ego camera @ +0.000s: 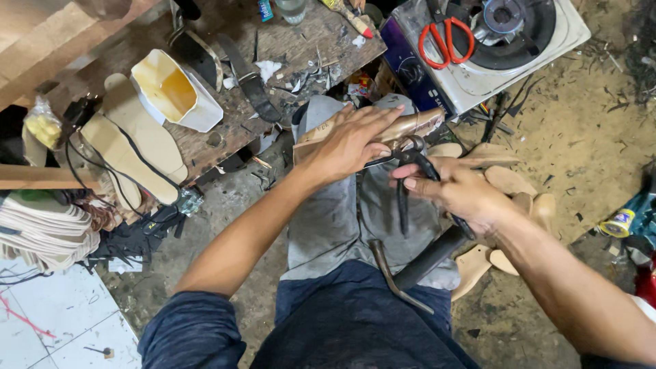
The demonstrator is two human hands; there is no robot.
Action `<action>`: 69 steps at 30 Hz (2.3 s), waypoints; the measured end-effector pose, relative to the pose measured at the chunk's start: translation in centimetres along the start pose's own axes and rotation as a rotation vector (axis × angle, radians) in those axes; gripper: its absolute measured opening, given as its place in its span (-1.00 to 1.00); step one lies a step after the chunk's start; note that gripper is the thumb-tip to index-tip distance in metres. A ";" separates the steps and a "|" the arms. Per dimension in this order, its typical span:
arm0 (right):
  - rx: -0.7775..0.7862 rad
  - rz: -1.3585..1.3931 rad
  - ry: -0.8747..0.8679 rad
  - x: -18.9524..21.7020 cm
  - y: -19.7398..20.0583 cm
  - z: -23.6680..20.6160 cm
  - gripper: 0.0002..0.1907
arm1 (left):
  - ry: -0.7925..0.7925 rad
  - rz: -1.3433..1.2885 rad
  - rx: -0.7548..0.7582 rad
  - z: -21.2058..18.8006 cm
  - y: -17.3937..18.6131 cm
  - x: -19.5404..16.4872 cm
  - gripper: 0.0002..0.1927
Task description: The person uses a curved metal tool to scrape and smooth the edges of a metallic gold shoe upper, then places it on a shelf. The person picks up a black shoe sole, applies a strip of material to it, and uses a hammer and scissors to trim and shape the sole.
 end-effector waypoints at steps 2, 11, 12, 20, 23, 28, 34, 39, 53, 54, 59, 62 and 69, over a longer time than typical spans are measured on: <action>-0.091 -0.321 0.117 1.3 0.2 -0.4 -0.74 | -0.001 -0.039 0.006 -0.3 0.1 -0.3 -0.23; -0.134 -0.423 0.375 4.4 -0.6 1.0 -0.82 | 0.061 0.018 -0.020 0.0 1.6 0.6 -0.24; -0.088 -0.371 0.259 3.6 -0.2 1.2 -0.83 | 0.067 0.035 -0.012 0.2 1.1 0.3 -0.25; -0.258 -0.840 0.464 2.9 1.1 -0.7 -0.74 | 0.022 -0.006 0.006 1.0 -0.2 -0.6 -0.30; -0.203 -0.838 0.534 2.6 1.9 -1.4 -0.74 | 0.011 0.028 0.001 1.0 -0.8 -1.6 -0.33; -0.154 -0.730 0.409 0.7 3.3 -1.3 -0.78 | -0.004 0.035 -0.054 1.2 -1.1 -3.0 -0.40; -0.086 -0.721 0.374 -0.2 2.6 -2.4 -0.69 | 0.041 0.113 -0.041 2.7 -2.0 -3.9 -0.43; 0.356 -0.706 0.517 -1.4 -1.9 -6.7 -0.52 | 0.018 0.181 -0.050 4.3 -2.4 -5.1 -0.47; 0.149 -1.116 0.161 -9.0 -0.7 -10.1 -0.42 | 0.085 0.182 -0.022 5.3 -4.0 -4.7 -0.60; 0.122 -1.059 0.191 -9.5 -0.8 -10.3 -0.43 | 0.105 0.152 0.011 5.2 -4.1 -4.2 -0.60; 0.241 -0.871 0.073 -12.7 0.5 -11.5 -0.35 | 0.056 0.191 -0.055 4.4 -4.5 -4.3 -0.58; 0.306 -0.774 0.220 -10.9 2.0 -13.3 -0.32 | 0.012 0.209 -0.117 4.2 -4.5 -4.6 -0.55; 0.004 -0.209 -0.037 -8.9 7.3 -15.4 -0.56 | -0.053 0.140 -0.033 2.8 -3.2 -3.2 0.10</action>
Point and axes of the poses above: each hand's wrist, its own z-axis towards the middle knuckle, its own y-axis out of the back of the hand, x = y × z, the point moved 6 cm from there along z, towards the middle knuckle, and after that the axes turned 4 degrees about z, right-handed, at the moved point
